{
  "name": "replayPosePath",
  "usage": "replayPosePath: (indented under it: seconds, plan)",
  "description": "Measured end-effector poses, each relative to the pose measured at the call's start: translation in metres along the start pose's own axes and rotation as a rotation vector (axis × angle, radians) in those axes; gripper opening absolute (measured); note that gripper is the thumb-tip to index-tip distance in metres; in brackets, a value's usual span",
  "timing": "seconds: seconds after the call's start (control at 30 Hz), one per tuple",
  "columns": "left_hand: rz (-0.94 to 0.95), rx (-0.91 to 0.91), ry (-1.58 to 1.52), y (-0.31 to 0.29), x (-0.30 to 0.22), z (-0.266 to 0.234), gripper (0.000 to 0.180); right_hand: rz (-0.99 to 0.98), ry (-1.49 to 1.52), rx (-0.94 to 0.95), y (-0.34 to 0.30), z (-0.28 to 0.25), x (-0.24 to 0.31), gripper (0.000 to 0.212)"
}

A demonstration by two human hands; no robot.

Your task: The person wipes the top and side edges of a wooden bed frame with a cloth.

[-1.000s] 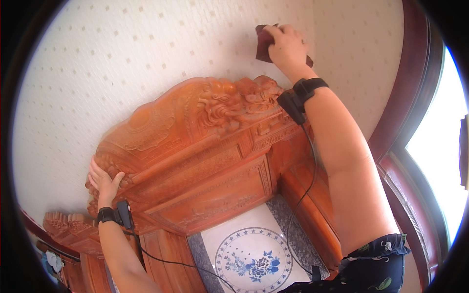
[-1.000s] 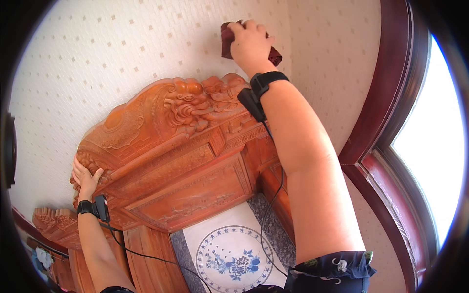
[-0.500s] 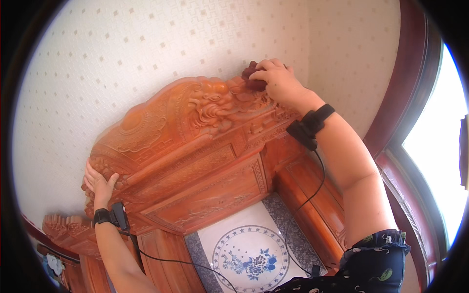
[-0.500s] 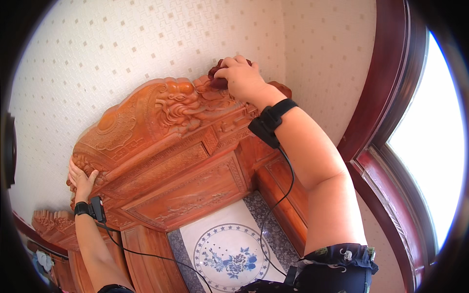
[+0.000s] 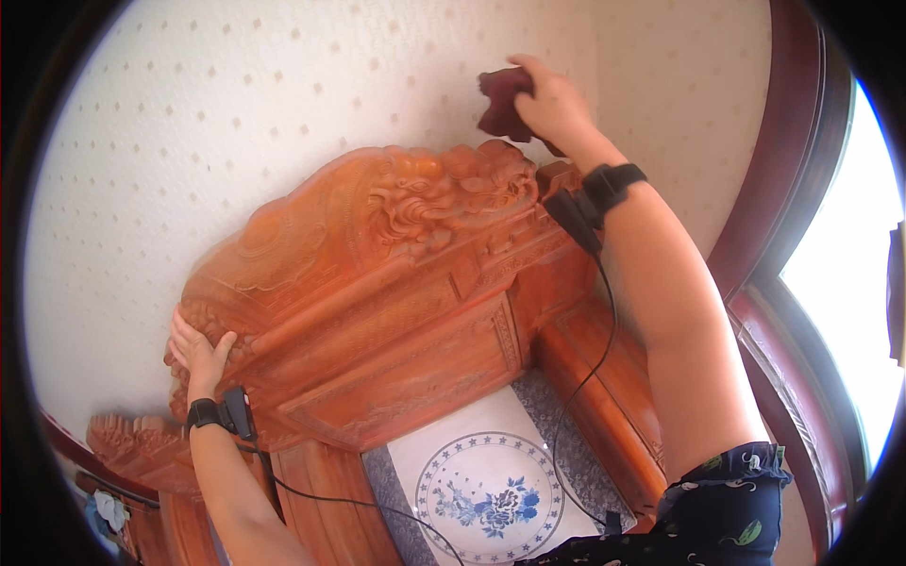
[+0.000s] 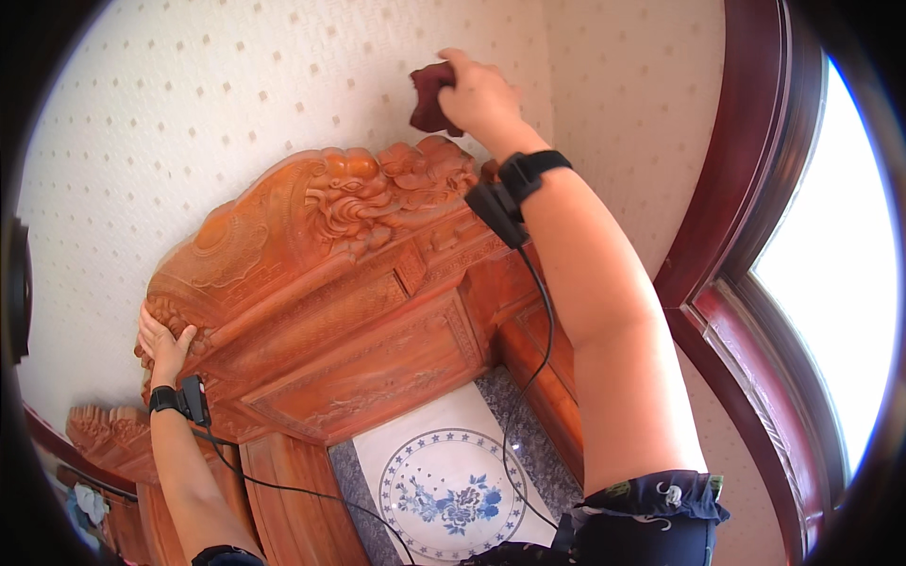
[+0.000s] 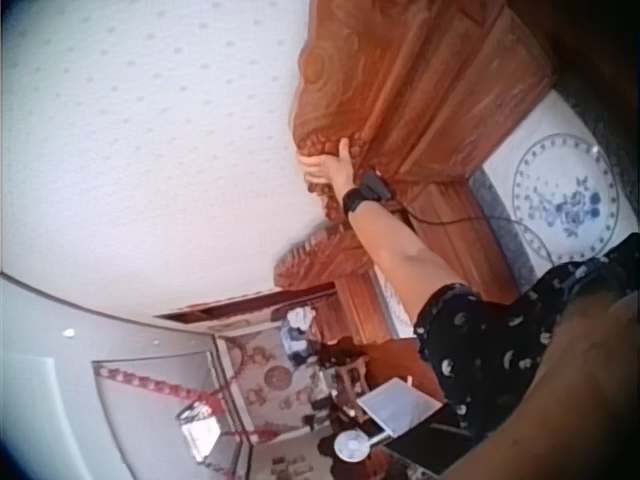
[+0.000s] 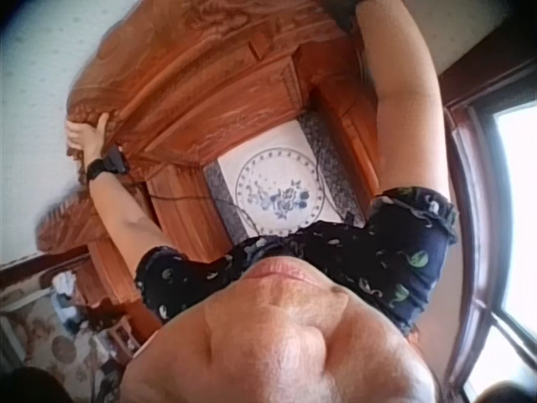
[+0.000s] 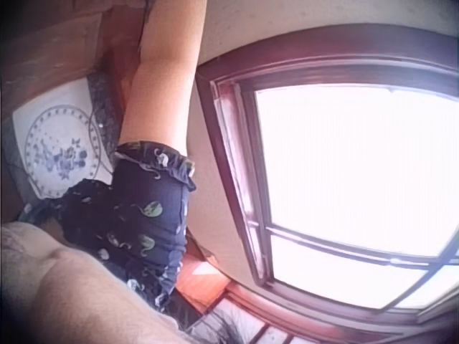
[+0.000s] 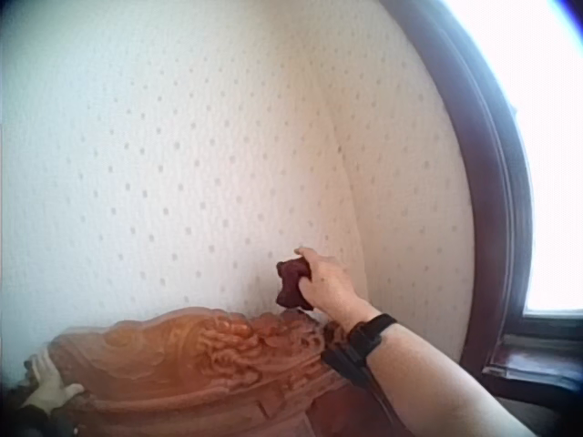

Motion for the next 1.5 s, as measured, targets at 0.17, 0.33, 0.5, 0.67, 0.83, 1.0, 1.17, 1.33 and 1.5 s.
replayPosePath:
  seconds: [0.17, 0.33, 0.5, 0.67, 0.83, 1.0, 1.17, 1.33, 1.5]
  plan:
    - [0.015, -0.015, 0.014, 0.003, 0.002, -0.001, 0.102, -0.117, -0.119, 0.503, -0.012, 0.088, 0.017, 0.033]
    - [-0.010, -0.005, 0.040, 0.005, 0.002, -0.003, 0.101, -0.285, -0.053, 0.390, -0.044, 0.065, 0.029, 0.032]
    - [-0.030, 0.008, 0.032, 0.004, 0.001, -0.001, 0.101, 0.372, 0.521, -0.049, -0.086, 0.011, -0.067, 0.034]
    - [-0.008, -0.010, 0.020, 0.003, 0.006, -0.002, 0.102, 0.493, 0.868, -0.279, -0.067, -0.003, -0.096, 0.034]
    - [-0.002, -0.013, 0.044, 0.003, 0.011, -0.001, 0.103, 0.313, 0.431, 0.015, -0.030, 0.028, -0.038, 0.039]
    - [-0.012, 0.001, 0.039, 0.004, 0.002, 0.000, 0.102, 0.222, 0.383, 0.088, -0.040, 0.072, -0.082, 0.038]
    - [0.022, -0.023, 0.057, 0.006, 0.009, 0.001, 0.101, 0.121, 0.187, 0.093, -0.048, 0.054, -0.059, 0.034]
    - [0.018, 0.042, 0.079, 0.006, 0.010, 0.004, 0.100, 0.041, 0.304, 0.108, -0.076, 0.034, -0.054, 0.031]
    - [0.016, 0.003, 0.059, 0.000, 0.001, -0.002, 0.100, 0.577, 1.177, -0.425, -0.121, 0.006, -0.065, 0.034]
Point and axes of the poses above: each hand's wrist, its own y-axis towards the middle knuckle, its own z-axis out of the palm, x = y × z, the point moved 10 cm from there along y, towards the middle knuckle, and after that the axes turned 8 degrees about -z, right-handed, at the moved point
